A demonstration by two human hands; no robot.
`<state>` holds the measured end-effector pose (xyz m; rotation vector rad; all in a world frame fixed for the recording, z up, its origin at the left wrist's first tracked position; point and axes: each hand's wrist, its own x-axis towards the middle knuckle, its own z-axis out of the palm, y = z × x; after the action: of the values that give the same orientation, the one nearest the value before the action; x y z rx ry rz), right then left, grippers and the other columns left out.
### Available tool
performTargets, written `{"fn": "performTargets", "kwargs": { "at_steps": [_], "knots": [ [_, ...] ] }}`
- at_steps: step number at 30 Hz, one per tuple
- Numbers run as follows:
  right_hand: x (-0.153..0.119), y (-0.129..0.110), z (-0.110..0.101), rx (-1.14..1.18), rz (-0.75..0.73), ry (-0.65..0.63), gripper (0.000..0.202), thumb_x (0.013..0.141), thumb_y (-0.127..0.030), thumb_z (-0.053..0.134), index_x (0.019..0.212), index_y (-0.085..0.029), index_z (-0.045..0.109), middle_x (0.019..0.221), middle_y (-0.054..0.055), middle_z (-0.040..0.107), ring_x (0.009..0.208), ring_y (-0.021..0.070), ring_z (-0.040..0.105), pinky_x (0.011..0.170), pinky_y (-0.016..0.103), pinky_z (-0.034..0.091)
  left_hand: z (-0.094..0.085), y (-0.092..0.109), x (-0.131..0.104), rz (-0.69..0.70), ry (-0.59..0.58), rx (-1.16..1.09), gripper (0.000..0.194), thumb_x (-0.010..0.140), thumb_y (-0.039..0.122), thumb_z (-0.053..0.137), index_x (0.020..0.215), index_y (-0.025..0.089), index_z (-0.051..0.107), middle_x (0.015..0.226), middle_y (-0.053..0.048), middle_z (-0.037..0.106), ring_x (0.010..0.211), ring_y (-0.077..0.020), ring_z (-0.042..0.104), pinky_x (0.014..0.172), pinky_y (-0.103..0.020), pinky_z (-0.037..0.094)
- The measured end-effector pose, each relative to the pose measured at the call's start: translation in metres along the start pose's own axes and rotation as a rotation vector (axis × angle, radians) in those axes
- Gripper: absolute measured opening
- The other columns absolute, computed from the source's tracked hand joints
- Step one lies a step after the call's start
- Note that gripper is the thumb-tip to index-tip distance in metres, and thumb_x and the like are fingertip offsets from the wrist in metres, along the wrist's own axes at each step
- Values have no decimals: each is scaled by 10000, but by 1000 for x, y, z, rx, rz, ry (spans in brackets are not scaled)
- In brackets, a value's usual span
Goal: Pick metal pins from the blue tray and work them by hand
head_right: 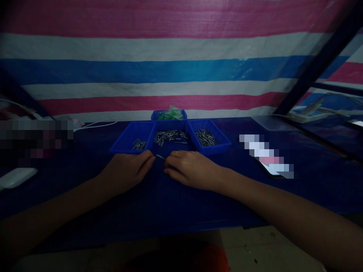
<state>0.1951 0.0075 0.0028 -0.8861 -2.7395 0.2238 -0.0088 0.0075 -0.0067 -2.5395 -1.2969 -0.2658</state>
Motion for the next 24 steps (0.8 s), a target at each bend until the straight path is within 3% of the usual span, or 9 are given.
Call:
{"fn": "performTargets", "kwargs": {
  "at_steps": [2, 5, 7, 9, 11, 14, 17, 24],
  "knots": [
    [1, 0, -1, 74, 55, 81, 182, 862, -245, 440, 952, -146, 563, 860, 51, 576, 780, 141, 548, 728, 290, 441, -1, 0, 0, -20, -23, 14, 328, 902, 365, 260, 804, 181, 513, 585, -15, 603, 475, -162, 563, 417, -228, 283],
    [3, 3, -3, 239, 217, 327, 269, 832, -276, 490, 1074, -164, 529, 992, 67, 582, 805, 152, 565, 685, 297, 470, -1, 1, 1, -3, -50, 1, 313, 892, 389, 284, 823, 188, 514, 610, -13, 614, 514, -170, 583, 431, -228, 297],
    [4, 6, -5, 391, 332, 497, 451, 821, -307, 502, 1245, -194, 398, 1175, 95, 511, 841, 165, 575, 599, 280, 490, 0, 1, 0, 19, -77, -10, 306, 888, 395, 293, 841, 190, 515, 633, -13, 623, 541, -168, 594, 448, -227, 312],
    [4, 11, -5, 506, 383, 577, 634, 818, -330, 499, 1362, -240, 186, 1316, 112, 391, 885, 186, 579, 536, 275, 499, 1, 0, 0, 38, -108, -11, 310, 889, 395, 289, 847, 190, 518, 648, -16, 626, 560, -167, 600, 465, -228, 325],
    [4, 14, -4, 502, 393, 517, 707, 814, -337, 496, 1386, -260, 89, 1357, 119, 343, 866, 198, 596, 552, 307, 515, 2, 0, 0, 47, -122, -5, 311, 888, 396, 288, 848, 192, 519, 659, -17, 628, 571, -169, 602, 473, -229, 329],
    [2, 18, 3, 238, 377, 279, 657, 800, -325, 506, 1373, -198, 211, 1371, 146, 321, 934, 249, 585, 739, 415, 501, 3, -1, -1, 54, -119, -5, 295, 885, 392, 297, 844, 200, 518, 674, -14, 631, 583, -176, 605, 478, -234, 334],
    [0, 20, 11, -60, 344, 83, 599, 812, -351, 476, 1339, -124, 305, 1399, 176, 252, 1120, 334, 457, 871, 476, 422, 4, -1, -2, 66, -115, -11, 283, 882, 389, 308, 825, 209, 519, 673, -6, 631, 590, -181, 605, 482, -238, 337],
    [0, 21, 16, -226, 408, -31, 593, 856, -465, 351, 1323, -99, 329, 1376, 202, 285, 1096, 344, 479, 843, 463, 441, 6, -1, 0, 88, -123, -11, 269, 876, 369, 330, 812, 202, 531, 668, -4, 629, 581, -166, 598, 477, -227, 324]
  ]
}}
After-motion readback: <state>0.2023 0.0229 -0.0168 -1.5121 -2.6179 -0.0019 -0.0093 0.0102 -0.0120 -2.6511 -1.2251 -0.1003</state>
